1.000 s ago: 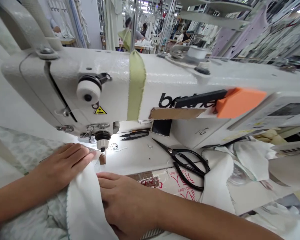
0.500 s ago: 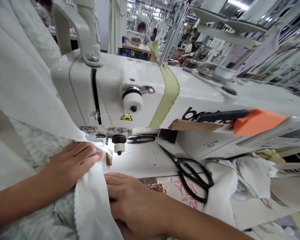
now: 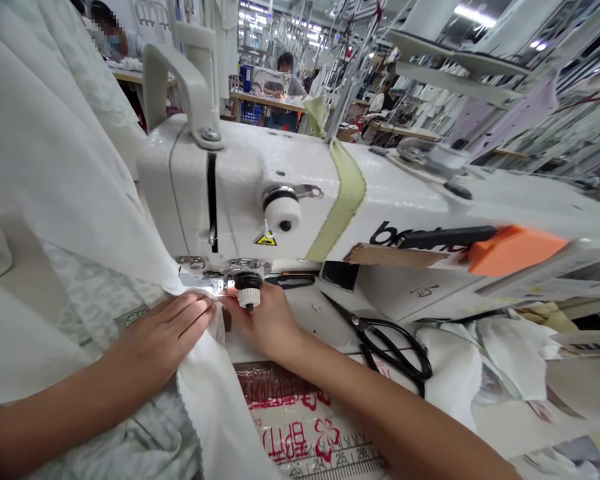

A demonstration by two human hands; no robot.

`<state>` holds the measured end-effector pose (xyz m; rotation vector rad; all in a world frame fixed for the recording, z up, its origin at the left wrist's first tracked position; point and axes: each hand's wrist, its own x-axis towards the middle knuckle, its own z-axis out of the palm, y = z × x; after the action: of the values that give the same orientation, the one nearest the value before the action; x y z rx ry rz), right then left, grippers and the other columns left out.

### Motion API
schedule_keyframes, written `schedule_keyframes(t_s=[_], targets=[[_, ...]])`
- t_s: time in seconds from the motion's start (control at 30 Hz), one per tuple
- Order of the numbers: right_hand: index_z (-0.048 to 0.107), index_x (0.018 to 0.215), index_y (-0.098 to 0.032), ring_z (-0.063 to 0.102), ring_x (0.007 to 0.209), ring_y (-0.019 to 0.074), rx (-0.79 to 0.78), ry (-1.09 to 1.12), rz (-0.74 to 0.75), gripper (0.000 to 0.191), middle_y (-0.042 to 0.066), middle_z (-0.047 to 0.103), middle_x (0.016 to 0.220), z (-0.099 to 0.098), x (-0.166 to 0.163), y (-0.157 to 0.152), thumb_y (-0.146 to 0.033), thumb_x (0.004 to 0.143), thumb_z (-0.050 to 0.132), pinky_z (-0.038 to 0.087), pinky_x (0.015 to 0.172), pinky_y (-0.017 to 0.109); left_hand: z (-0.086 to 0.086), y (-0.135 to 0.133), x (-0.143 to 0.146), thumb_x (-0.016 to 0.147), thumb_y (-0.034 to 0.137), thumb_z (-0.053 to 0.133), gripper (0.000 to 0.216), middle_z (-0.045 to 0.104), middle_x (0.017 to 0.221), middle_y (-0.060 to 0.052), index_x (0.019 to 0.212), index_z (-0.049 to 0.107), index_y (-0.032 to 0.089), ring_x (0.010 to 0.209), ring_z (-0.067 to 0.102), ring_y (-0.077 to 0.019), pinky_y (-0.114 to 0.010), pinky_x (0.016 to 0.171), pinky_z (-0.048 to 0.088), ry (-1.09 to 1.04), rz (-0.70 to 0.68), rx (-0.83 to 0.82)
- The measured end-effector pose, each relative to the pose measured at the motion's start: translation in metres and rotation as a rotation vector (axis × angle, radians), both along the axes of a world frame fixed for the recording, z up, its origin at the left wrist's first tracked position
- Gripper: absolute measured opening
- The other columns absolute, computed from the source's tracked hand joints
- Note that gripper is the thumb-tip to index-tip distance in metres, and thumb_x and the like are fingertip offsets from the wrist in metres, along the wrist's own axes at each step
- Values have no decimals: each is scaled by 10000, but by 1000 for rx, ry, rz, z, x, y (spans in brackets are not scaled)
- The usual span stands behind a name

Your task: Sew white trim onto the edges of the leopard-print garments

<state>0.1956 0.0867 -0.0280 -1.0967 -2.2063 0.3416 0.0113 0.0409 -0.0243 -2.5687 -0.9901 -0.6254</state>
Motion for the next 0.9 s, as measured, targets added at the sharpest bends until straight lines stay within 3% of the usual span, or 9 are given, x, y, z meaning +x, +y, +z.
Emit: schedule_keyframes(t_s=[0.17, 0.27, 0.43, 0.63, 0.73, 0.9], targets=[[666, 895, -179, 644, 773, 135, -22, 16, 138, 247, 35, 699, 830, -1, 4, 5, -324, 916, 466, 499, 734, 253, -4, 0, 0, 856, -14, 396, 231, 580, 929, -149, 986, 587, 1, 983, 517, -280, -417, 807, 519, -18, -1, -47], [662, 904, -188, 624, 781, 138, 71, -123, 216, 256, 46, 680, 866, 3, 5, 1, -315, 932, 442, 480, 712, 257, -2, 0, -1, 856, -14, 393, 214, 576, 873, -137, 888, 599, 32, 907, 525, -262, -410, 757, 525, -45, 0, -88], [648, 883, -182, 574, 630, 129, 314, -466, 141, 260, 32, 665, 841, 19, 4, -15, -228, 946, 399, 393, 533, 246, 3, -3, 0, 834, -39, 388, 225, 579, 810, -124, 850, 597, 43, 833, 530, -253, -365, 656, 523, -67, -28, -37], [633, 944, -181, 591, 672, 154, 431, -582, 121, 203, 48, 673, 911, 24, 5, -19, -107, 879, 456, 400, 537, 273, 4, 1, 3, 826, -30, 411, 223, 581, 767, -106, 866, 619, 37, 771, 545, -238, -371, 670, 517, -26, 20, -43], [636, 977, -182, 617, 785, 177, 425, -561, 144, 226, 68, 678, 953, 15, 7, -12, -128, 902, 430, 436, 600, 272, 6, 4, 3, 851, -11, 379, 253, 596, 791, -123, 883, 628, 26, 807, 558, -251, -358, 678, 520, -10, 39, -16], [638, 1003, -178, 616, 851, 166, 244, -543, 164, 255, 65, 677, 959, 4, 6, -6, -221, 946, 392, 459, 735, 270, 5, 8, 0, 875, 5, 371, 261, 601, 813, -116, 908, 627, 35, 849, 559, -245, -354, 722, 520, 16, 46, -34]])
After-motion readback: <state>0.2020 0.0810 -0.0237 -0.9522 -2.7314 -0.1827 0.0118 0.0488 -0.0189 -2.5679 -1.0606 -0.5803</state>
